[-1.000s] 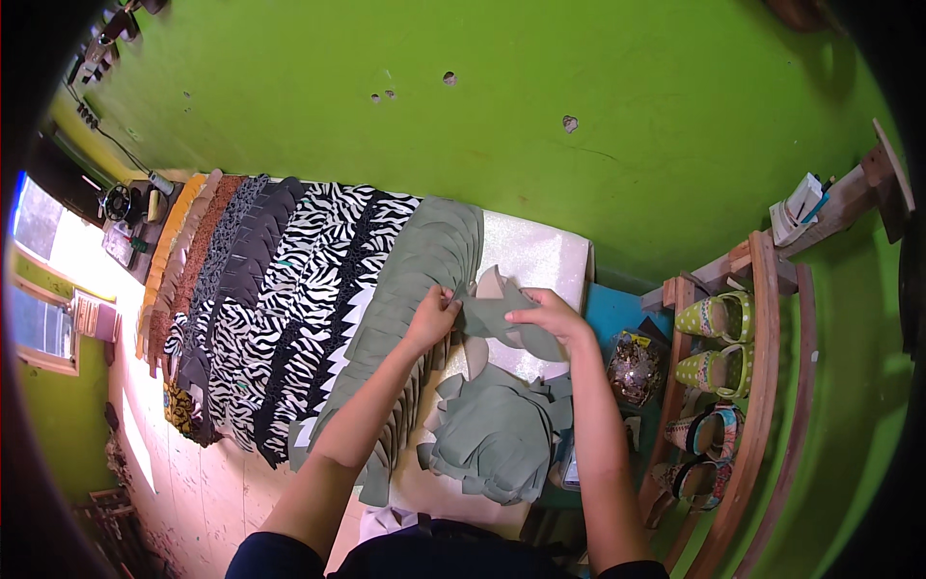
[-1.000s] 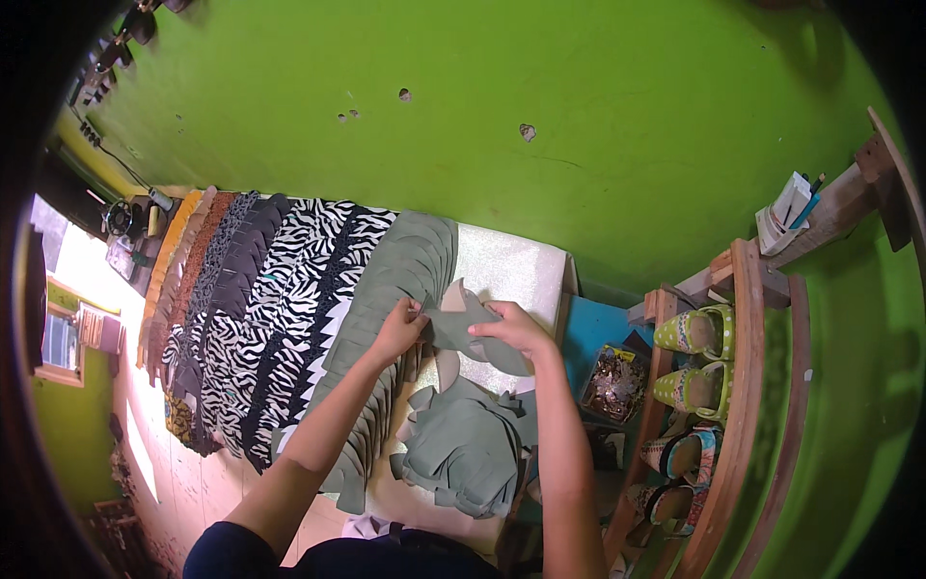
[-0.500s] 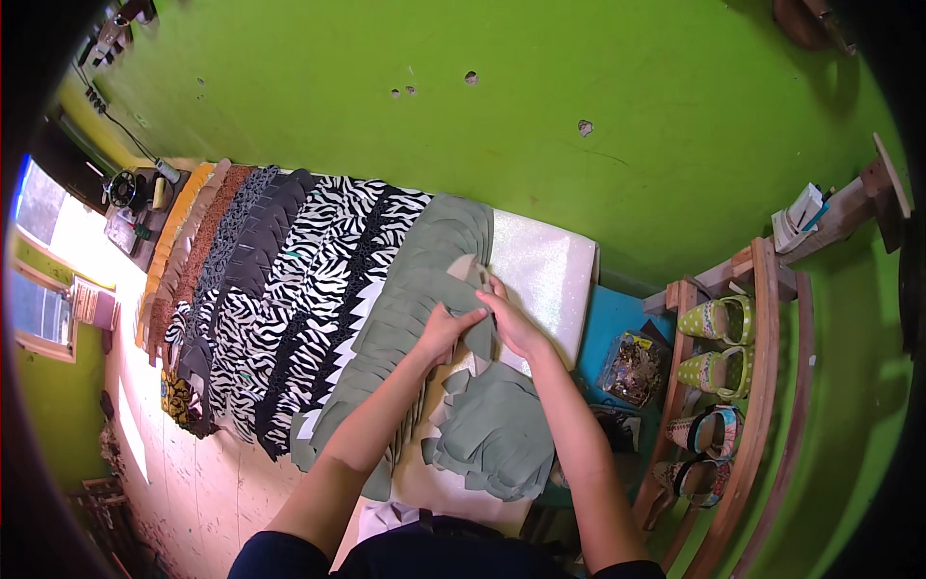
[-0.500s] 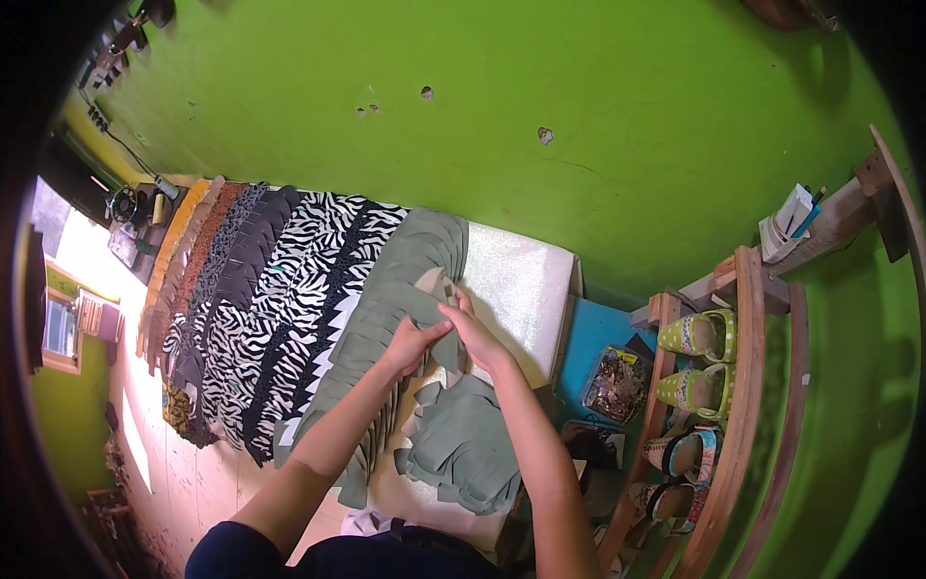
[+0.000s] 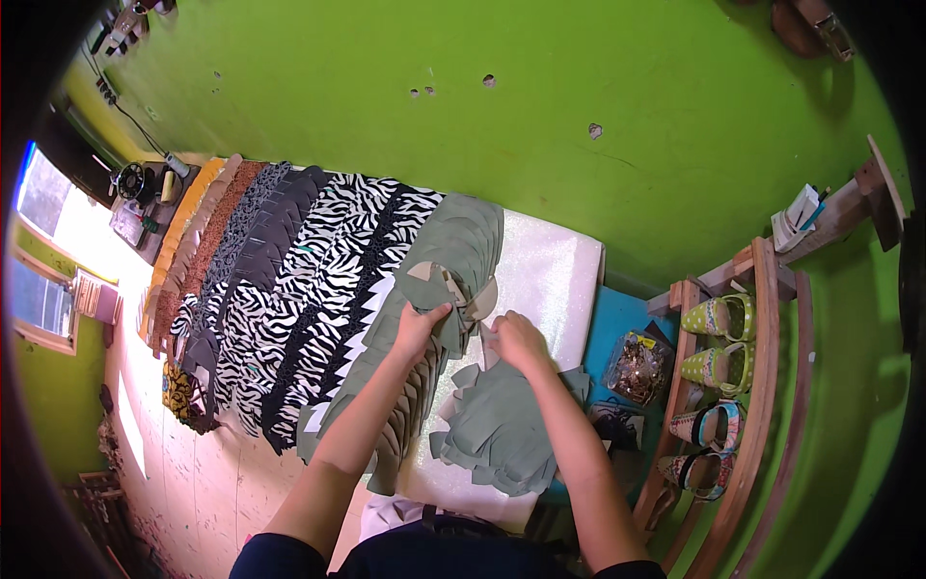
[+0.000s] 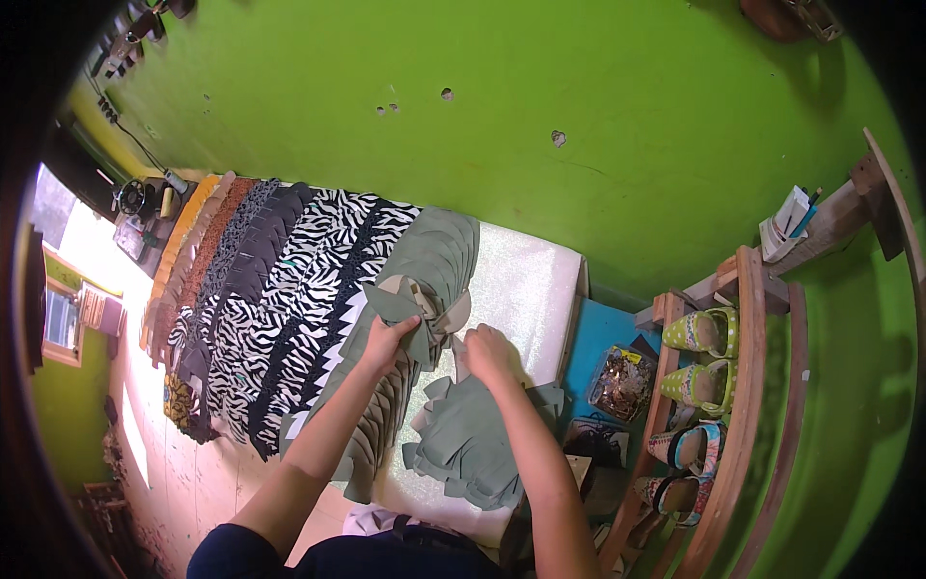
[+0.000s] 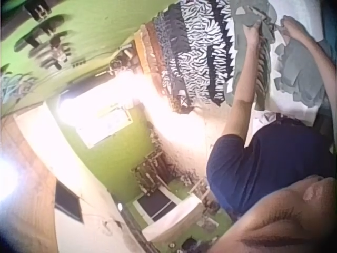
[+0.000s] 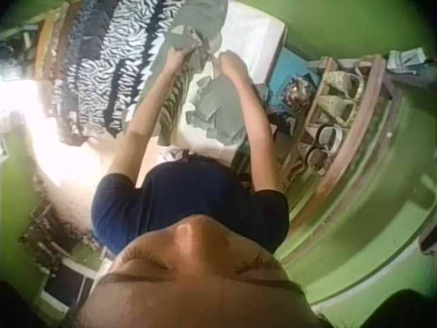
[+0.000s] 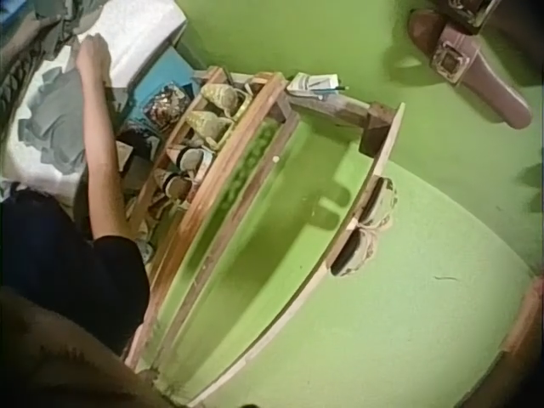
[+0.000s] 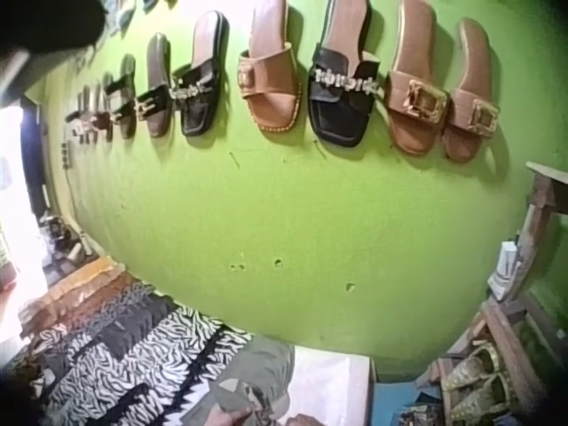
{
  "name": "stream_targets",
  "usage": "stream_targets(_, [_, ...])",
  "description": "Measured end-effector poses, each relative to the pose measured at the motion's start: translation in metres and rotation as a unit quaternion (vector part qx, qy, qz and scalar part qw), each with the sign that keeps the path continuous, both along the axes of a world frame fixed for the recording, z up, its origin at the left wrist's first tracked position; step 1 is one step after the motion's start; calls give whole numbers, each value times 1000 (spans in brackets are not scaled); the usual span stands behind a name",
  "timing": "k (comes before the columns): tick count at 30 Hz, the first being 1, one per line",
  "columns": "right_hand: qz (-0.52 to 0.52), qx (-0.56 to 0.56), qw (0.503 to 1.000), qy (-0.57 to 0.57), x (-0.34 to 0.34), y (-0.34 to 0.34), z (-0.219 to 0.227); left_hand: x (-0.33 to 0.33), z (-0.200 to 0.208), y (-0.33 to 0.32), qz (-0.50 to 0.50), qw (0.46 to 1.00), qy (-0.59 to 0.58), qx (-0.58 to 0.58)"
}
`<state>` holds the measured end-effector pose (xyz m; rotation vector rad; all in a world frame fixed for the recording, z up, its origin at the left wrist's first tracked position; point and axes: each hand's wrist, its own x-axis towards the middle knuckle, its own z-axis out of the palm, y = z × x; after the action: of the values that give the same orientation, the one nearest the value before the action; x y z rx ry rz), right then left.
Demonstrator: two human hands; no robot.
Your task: Organizing and stacking various green fabric components for shoe manufacturing on a workbench.
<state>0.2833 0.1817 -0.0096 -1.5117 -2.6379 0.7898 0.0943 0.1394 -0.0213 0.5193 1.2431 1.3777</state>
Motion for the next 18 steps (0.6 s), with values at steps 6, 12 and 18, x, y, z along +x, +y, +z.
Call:
stream_targets(6, [-80,-150,979,109,12,11,-17,-3,15,-6,2,1000,-10,-26])
stream_targets(12, [-94,-336,900,260,17,38,-10,-17,8,-19,10,999,-29,-33])
stream_targets(18, [-179,-353,847,356,-6,54,-16,-12,8,-25,21,999,-19,-42])
